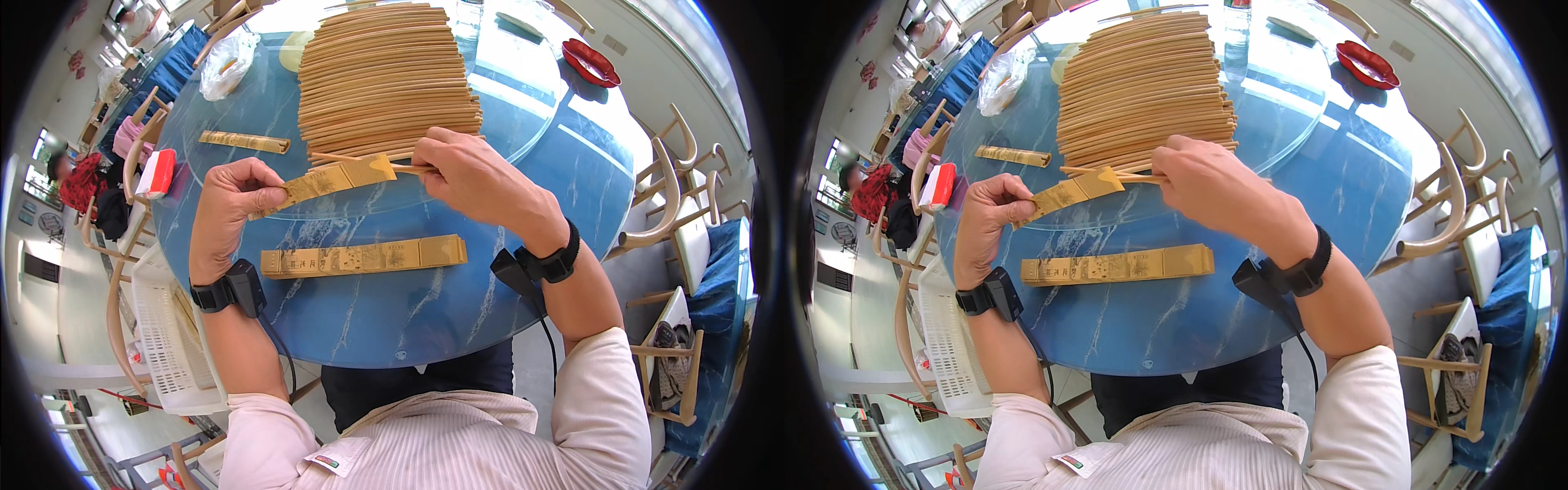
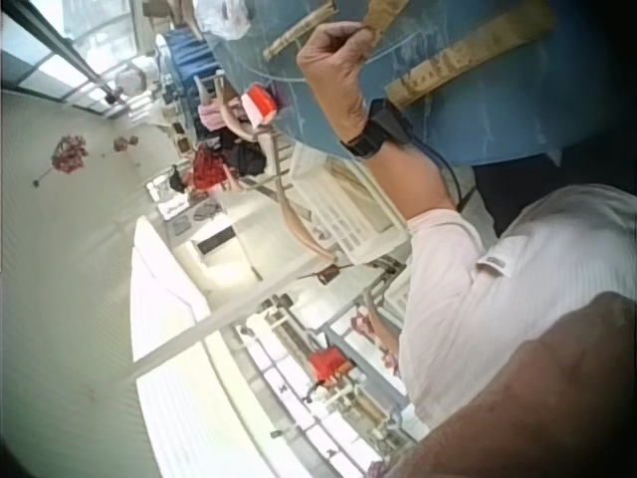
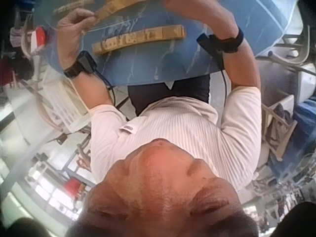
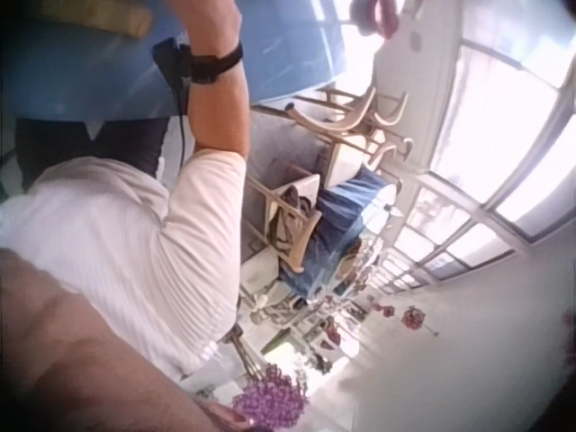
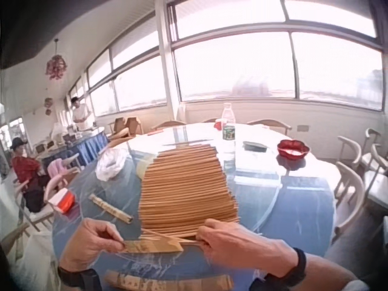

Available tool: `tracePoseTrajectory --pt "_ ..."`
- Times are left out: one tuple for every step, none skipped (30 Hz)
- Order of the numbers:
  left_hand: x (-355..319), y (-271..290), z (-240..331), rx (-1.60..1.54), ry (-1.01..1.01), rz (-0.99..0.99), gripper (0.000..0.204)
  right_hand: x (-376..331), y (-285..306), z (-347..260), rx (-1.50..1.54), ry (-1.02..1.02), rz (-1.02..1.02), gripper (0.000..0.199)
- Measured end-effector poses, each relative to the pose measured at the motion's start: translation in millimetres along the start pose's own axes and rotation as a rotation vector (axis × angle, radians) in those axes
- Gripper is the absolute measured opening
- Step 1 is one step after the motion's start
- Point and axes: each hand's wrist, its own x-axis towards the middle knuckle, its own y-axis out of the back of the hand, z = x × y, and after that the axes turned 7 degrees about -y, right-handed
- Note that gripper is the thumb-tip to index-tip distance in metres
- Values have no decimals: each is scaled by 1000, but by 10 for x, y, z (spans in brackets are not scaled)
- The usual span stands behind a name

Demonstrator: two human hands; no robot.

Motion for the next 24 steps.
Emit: tracePoseTrajectory --pt "-15 -3 -14 -17 -11 -3 9 24 71 -19 170 -134 -24 13" --pt "-18 -7 -15 -3 -4 -4 9 50 177 -64 341 -265 -49 14" --pt "-3 -6 13 5 -8 -9 9 76 247 -87 515 -395 -74 16" --pt "-20 -42 8 2 0 -15 9 85 185 -77 773 -369 2 23" --pt "-27 -76 8 -1 9 -21 8 62 198 -79 833 -370 -56 24" --pt "-21 -108 28 19 25 -36 8 38 239 -108 893 -371 -114 26" --pt "-13 -144 59 38 41 -50 8 19 256 -150 952 -373 -174 28" --pt "-3 -178 73 57 56 -64 8 1 199 -205 985 -371 -160 27" --pt "9 -209 66 51 60 -87 8 -24 145 -222 873 -354 -159 25" --pt "15 -214 67 54 66 -105 8 -27 69 -228 770 -330 -159 23" --pt "12 -228 63 57 71 -122 8 -20 27 -251 667 -304 -158 21" --pt "1 -285 46 103 -9 -13 8 -18 49 -279 685 -393 -216 19" --pt "23 -363 42 148 -100 91 9 -4 62 -279 693 -409 -189 19" --pt "40 -413 27 192 -191 195 10 13 74 -272 701 -425 -162 19" --pt "48 -428 -15 198 -294 310 11 25 83 -267 708 -440 -134 20" --pt "56 -447 -34 203 -404 428 13 36 90 -258 798 -452 -78 19" --pt "49 -464 -22 205 -513 547 14 37 75 -243 889 -463 -22 19" --pt "-13 -503 13 11 -407 439 16 38 64 -233 979 -472 34 19" --pt "-61 -574 104 -108 -239 239 18 45 41 -227 1017 -464 57 18" --pt "-119 -678 197 -229 -64 40 20 36 13 -226 1052 -462 72 18" --pt "-133 -799 253 -348 111 -161 23 29 1 -233 1087 -461 88 18" --pt "-131 -962 238 -386 126 -168 26 8 -10 -252 1102 -454 84 18" --pt "-143 -1097 213 -418 148 -169 29 -9 -31 -292 1128 -446 74 19" --pt "-145 -1195 155 -480 129 -127 28 -25 -45 -328 1154 -440 64 20"
